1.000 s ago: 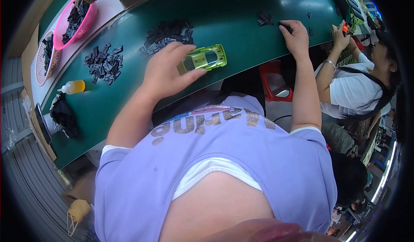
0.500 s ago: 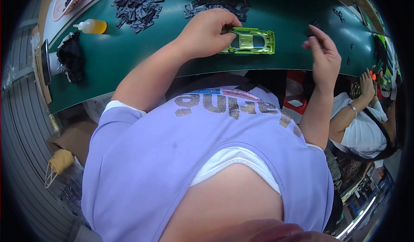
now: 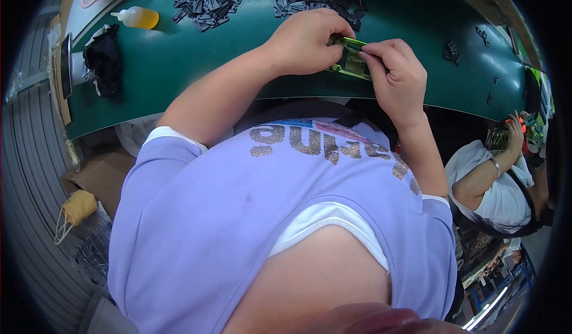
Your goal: The person applies adhesive from a bottle to small plastic parts and assembles them into a toy car shell.
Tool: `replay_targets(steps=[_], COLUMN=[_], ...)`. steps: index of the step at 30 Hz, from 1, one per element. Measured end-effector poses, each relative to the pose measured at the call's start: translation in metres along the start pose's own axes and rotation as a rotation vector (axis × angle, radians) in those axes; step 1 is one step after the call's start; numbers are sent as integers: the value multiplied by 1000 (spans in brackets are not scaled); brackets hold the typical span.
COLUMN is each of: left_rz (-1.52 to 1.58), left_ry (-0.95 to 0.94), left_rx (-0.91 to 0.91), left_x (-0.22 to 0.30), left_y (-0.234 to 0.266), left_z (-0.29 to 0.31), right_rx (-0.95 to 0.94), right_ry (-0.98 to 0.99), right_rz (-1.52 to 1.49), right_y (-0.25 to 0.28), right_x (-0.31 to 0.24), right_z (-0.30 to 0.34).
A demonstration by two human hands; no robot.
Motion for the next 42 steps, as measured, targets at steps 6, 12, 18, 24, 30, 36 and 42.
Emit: replay_targets(steps=[6,12,18,24,30,36,42], left_rz=[101,175,176,216,244,219,202], left_ry=[146,185,180,230,244,235,224], left_rx=[-16,-16,-16,-24,-24,-14,-4], left_x=[1,-3,-4,-5,-7,-5,-4], left_y=[-1,-2,-2,-3,-3,-2,0], left_z=[-1,-1,-1,-1,-2,-2,-3], right_rx=[47,9,19,-7,-16,10,74], right_ry=[-23,2,-4,8,9,14,11], right_rz=[13,2,-1,-21,-8,-5,45], right_y=[-6,-5,-4,-4,-4,-8,-12], right_x=[1,3,2,3,4,3,0], right_z=[-3,-6,-7,-8,-9,-9,-4])
Point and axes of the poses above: each hand's wrist, its own z-axis away from the middle knuckle, its own y-axis out of the back of the hand, x = y × z, the point moved 2 cm from there along -z, towards the middle knuckle, and after that the axes turned 4 degrees about -y, right-handed, at the moved point
